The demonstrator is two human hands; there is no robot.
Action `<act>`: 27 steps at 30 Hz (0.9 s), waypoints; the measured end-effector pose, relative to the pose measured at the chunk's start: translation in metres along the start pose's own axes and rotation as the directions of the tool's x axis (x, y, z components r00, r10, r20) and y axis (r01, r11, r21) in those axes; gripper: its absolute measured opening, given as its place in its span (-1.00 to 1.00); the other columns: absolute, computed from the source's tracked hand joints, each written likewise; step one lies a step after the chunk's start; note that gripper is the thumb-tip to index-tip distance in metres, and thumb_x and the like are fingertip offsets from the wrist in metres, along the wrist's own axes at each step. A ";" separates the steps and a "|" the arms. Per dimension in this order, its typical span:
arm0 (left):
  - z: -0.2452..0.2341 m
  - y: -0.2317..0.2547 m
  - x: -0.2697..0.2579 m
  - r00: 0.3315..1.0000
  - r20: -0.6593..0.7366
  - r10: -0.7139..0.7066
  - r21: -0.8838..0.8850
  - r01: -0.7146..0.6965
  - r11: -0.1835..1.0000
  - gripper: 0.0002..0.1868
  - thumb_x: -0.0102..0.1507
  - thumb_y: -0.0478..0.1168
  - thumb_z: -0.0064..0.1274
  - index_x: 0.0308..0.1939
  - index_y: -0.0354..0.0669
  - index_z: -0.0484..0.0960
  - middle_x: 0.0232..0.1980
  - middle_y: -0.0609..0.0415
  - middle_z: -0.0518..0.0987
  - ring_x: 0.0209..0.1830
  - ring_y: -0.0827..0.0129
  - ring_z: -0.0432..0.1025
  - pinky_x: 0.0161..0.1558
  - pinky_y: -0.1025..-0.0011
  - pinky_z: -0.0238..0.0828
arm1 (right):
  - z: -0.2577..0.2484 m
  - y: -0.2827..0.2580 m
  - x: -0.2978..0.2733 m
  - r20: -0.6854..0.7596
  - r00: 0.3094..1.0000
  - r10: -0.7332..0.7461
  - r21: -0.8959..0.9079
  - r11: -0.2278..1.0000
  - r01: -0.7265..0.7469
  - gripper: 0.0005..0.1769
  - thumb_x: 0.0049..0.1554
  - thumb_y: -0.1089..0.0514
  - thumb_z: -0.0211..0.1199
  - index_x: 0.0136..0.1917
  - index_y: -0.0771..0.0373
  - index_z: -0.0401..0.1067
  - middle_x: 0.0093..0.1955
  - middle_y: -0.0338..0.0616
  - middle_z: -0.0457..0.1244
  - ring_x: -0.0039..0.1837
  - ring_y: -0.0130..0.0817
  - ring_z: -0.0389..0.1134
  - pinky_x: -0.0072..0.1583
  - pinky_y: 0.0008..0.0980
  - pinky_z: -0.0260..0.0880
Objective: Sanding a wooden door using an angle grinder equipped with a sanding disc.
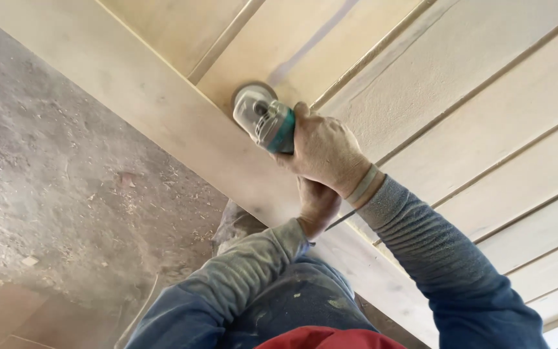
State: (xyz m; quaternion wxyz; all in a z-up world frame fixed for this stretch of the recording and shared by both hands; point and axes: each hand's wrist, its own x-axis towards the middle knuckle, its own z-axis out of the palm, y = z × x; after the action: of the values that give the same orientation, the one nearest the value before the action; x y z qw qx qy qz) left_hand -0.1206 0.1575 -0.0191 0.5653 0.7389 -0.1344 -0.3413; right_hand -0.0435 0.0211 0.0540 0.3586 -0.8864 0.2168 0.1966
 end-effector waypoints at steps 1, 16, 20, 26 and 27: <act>0.005 -0.004 -0.003 0.996 -0.054 0.064 0.037 -0.062 0.997 -0.49 0.34 -0.14 0.20 0.19 -0.42 0.37 0.16 -0.18 0.44 0.14 0.31 0.37 0.08 0.32 0.41 | -0.003 0.000 -0.002 0.022 1.000 0.002 0.006 1.000 -0.002 -0.24 0.00 -0.15 0.54 0.10 0.47 0.24 -0.23 0.15 0.38 -0.23 -0.06 0.48 -0.11 -0.16 0.58; 0.100 0.078 0.139 0.822 0.522 -0.227 0.099 0.206 0.973 -0.34 0.18 -0.10 0.29 0.16 -0.40 0.31 -0.13 -0.09 0.65 -0.30 0.25 0.64 -0.23 0.35 0.76 | -0.076 0.165 0.002 -0.372 0.924 0.088 0.089 0.994 -0.059 -0.20 0.27 -0.07 0.56 0.38 0.59 0.25 0.20 0.26 0.37 0.11 -0.03 0.51 0.09 -0.21 0.62; 0.096 0.083 0.164 0.864 0.468 -0.186 0.060 0.179 0.982 0.00 0.04 -0.08 0.45 0.23 -0.55 0.08 -0.15 -0.17 0.65 -0.22 0.12 0.66 -0.11 0.28 0.75 | -0.083 0.178 0.013 -0.427 0.884 0.189 0.131 0.980 -0.146 -0.35 0.31 -0.05 0.53 0.30 0.49 0.30 0.19 0.16 0.40 0.14 -0.07 0.53 0.16 -0.16 0.64; 0.035 0.071 0.119 0.942 0.312 -0.121 0.034 0.116 0.993 -0.75 0.23 -0.17 0.23 -0.11 -0.22 0.60 -0.18 0.04 0.69 -0.27 0.34 0.63 -0.18 0.38 0.70 | -0.047 0.092 0.045 -0.256 0.963 0.080 0.179 0.983 -0.034 -0.13 0.13 -0.19 0.55 0.29 0.55 0.23 0.03 0.20 0.38 -0.05 -0.10 0.51 -0.04 -0.20 0.62; 0.030 0.045 0.103 0.943 0.309 -0.124 0.038 0.118 0.992 -0.75 0.23 -0.17 0.23 -0.11 -0.22 0.60 -0.18 0.04 0.69 -0.27 0.34 0.63 -0.18 0.38 0.70 | -0.039 0.071 0.045 -0.253 0.964 0.079 0.183 0.983 -0.033 -0.13 0.13 -0.19 0.55 0.29 0.55 0.23 0.03 0.20 0.38 -0.05 -0.10 0.51 -0.04 -0.20 0.62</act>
State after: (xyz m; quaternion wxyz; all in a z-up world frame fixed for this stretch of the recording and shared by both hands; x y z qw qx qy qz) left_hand -0.0568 0.0609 -0.0177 0.5081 0.6879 -0.1792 -0.4863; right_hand -0.0354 -0.0641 0.0183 0.3989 -0.8626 0.3035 0.0690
